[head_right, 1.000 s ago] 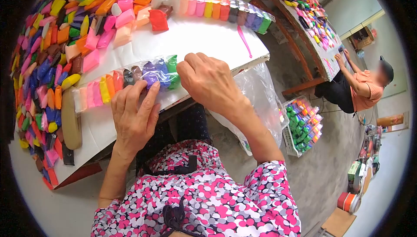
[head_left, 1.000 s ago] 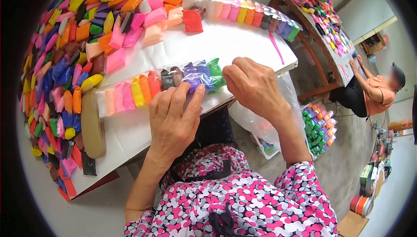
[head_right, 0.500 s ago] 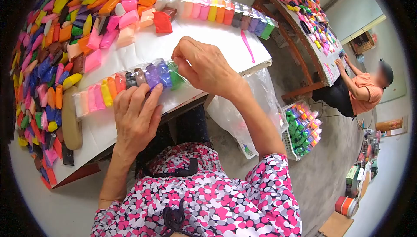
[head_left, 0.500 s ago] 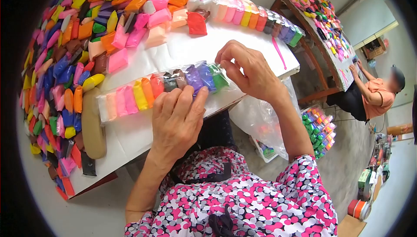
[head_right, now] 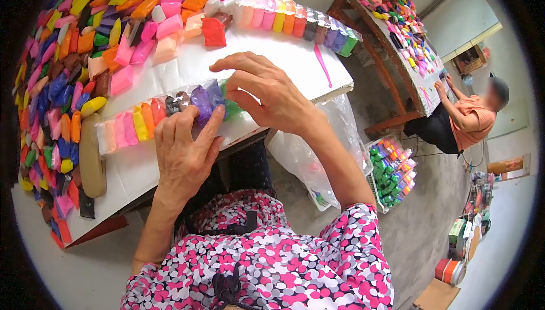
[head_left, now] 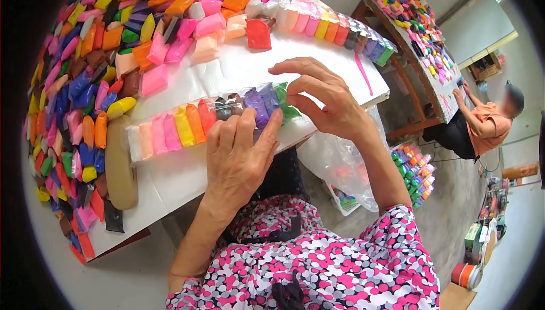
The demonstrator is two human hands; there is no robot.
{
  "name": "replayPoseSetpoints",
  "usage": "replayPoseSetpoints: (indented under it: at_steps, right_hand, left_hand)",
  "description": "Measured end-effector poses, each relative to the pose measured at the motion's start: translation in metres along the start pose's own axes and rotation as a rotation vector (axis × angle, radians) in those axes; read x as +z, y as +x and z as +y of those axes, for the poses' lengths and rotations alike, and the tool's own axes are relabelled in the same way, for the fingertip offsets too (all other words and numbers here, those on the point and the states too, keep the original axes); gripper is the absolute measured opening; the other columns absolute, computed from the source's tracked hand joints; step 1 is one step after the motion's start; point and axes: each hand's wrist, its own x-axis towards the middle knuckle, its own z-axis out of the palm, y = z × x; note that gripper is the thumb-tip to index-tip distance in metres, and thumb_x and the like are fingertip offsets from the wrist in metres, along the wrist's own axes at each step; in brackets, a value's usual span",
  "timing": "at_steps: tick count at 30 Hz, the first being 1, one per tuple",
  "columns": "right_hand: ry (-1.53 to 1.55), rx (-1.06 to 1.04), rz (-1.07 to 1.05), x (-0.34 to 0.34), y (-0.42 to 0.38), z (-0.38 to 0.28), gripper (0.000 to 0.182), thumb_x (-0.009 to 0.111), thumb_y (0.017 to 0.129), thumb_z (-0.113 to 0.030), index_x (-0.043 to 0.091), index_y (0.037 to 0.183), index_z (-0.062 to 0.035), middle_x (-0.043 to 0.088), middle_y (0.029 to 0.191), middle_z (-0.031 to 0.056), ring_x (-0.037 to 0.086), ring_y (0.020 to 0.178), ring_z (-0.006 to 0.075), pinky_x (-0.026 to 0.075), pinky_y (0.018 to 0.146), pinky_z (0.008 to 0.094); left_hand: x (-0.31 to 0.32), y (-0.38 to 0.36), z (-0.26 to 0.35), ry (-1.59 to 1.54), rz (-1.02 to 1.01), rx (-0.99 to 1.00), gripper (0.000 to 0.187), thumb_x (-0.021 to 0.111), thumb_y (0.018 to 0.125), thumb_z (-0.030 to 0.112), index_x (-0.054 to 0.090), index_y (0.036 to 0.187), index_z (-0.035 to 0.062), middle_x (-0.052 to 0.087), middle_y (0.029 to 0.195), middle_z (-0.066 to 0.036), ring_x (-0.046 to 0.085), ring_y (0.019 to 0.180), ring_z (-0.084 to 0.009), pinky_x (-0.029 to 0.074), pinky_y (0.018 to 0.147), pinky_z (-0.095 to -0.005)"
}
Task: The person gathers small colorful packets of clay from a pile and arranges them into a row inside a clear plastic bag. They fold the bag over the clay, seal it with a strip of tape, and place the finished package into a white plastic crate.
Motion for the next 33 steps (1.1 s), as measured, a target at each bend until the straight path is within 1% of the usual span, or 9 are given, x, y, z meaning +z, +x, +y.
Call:
replayPoseSetpoints:
  at_steps: [4, 10, 17, 20, 23, 26, 29, 32, 33]
  right_hand:
    - [0.118, 0.102, -0.025, 0.005, 0.001, 0.004, 0.007, 0.063, 0.086, -0.005, 0.056, 0.088, -0.0038, 0.069, 0.102, 0.0103, 0.066, 0.093, 0.0305, 0.050, 0.086, 0.0420]
    - [0.120, 0.153, -0.012, 0.009, 0.014, 0.013, 0.005, 0.060, 0.091, -0.005, 0.056, 0.092, -0.0020, 0.070, 0.089, 0.0120, 0.069, 0.077, 0.0285, 0.053, 0.069, 0.0374]
    - [0.482, 0.437, 0.091, 0.006, 0.034, 0.019, 0.017, 0.051, 0.102, -0.012, 0.058, 0.095, 0.0026, 0.069, 0.092, 0.0110, 0.069, 0.073, 0.0141, 0.056, 0.066, 0.0275]
    - [0.370, 0.326, 0.182, 0.019, 0.039, 0.029, 0.016, 0.054, 0.100, -0.013, 0.057, 0.093, 0.0016, 0.069, 0.084, 0.0112, 0.071, 0.069, 0.0176, 0.053, 0.058, 0.0271]
    - [0.303, 0.377, 0.221, 0.023, 0.042, 0.036, 0.018, 0.056, 0.099, -0.015, 0.059, 0.093, 0.0016, 0.069, 0.083, 0.0103, 0.070, 0.068, 0.0171, 0.053, 0.059, 0.0275]
    - [0.559, 0.608, 0.229, 0.025, 0.041, 0.030, 0.019, 0.058, 0.098, -0.017, 0.060, 0.091, 0.0010, 0.069, 0.083, 0.0103, 0.068, 0.069, 0.0156, 0.051, 0.059, 0.0287]
    - [0.305, 0.434, 0.404, 0.012, 0.043, 0.013, 0.015, 0.064, 0.094, -0.014, 0.061, 0.090, 0.0004, 0.068, 0.083, 0.0106, 0.066, 0.070, 0.0169, 0.051, 0.060, 0.0307]
    - [-0.151, 0.191, 0.404, -0.013, 0.046, -0.018, 0.012, 0.068, 0.090, -0.011, 0.062, 0.092, -0.0001, 0.068, 0.084, 0.0106, 0.065, 0.071, 0.0196, 0.051, 0.062, 0.0319]
    - [-0.092, 0.189, 0.288, -0.016, 0.044, -0.025, 0.010, 0.069, 0.086, -0.005, 0.063, 0.093, -0.0012, 0.066, 0.083, 0.0103, 0.064, 0.071, 0.0245, 0.051, 0.063, 0.0332]
  left_hand:
    - [-0.002, 0.000, -0.004, 0.039, 0.008, 0.048, 0.047, 0.069, 0.083, 0.019, 0.064, 0.129, 0.0111, 0.055, 0.117, -0.013, 0.052, 0.104, -0.0255, 0.040, 0.093, -0.0412]
    - [-0.002, 0.001, -0.002, 0.040, 0.022, 0.047, 0.044, 0.069, 0.082, 0.018, 0.065, 0.126, 0.0105, 0.056, 0.115, -0.011, 0.052, 0.103, -0.0247, 0.041, 0.094, -0.0407]
    - [0.003, -0.009, 0.004, 0.065, 0.033, 0.048, 0.047, 0.073, 0.082, 0.018, 0.065, 0.127, 0.0107, 0.054, 0.123, -0.013, 0.050, 0.112, -0.0291, 0.039, 0.097, -0.0440]
    - [0.001, -0.006, 0.002, 0.029, 0.006, 0.056, 0.048, 0.073, 0.080, 0.017, 0.065, 0.126, 0.0085, 0.055, 0.124, -0.014, 0.050, 0.115, -0.0295, 0.039, 0.098, -0.0450]
    - [0.001, -0.005, 0.001, -0.029, -0.024, 0.053, 0.049, 0.073, 0.078, 0.017, 0.064, 0.126, 0.0060, 0.056, 0.124, -0.015, 0.051, 0.115, -0.0298, 0.041, 0.099, -0.0442]
    - [-0.007, 0.007, -0.004, -0.080, -0.032, 0.037, 0.055, 0.074, 0.076, 0.019, 0.061, 0.127, 0.0041, 0.055, 0.125, -0.015, 0.052, 0.114, -0.0304, 0.041, 0.098, -0.0429]
    - [-0.014, 0.025, -0.005, -0.162, -0.014, -0.043, 0.063, 0.079, 0.072, 0.019, 0.059, 0.130, 0.0064, 0.053, 0.127, -0.015, 0.051, 0.116, -0.0324, 0.038, 0.100, -0.0463]
    - [-0.022, 0.039, -0.007, -0.147, -0.024, -0.089, 0.065, 0.080, 0.071, 0.019, 0.058, 0.130, 0.0054, 0.053, 0.126, -0.015, 0.050, 0.116, -0.0334, 0.035, 0.102, -0.0477]
    - [-0.021, 0.039, -0.008, -0.130, -0.025, -0.101, 0.063, 0.080, 0.071, 0.019, 0.059, 0.129, 0.0049, 0.053, 0.125, -0.015, 0.049, 0.117, -0.0335, 0.034, 0.103, -0.0479]
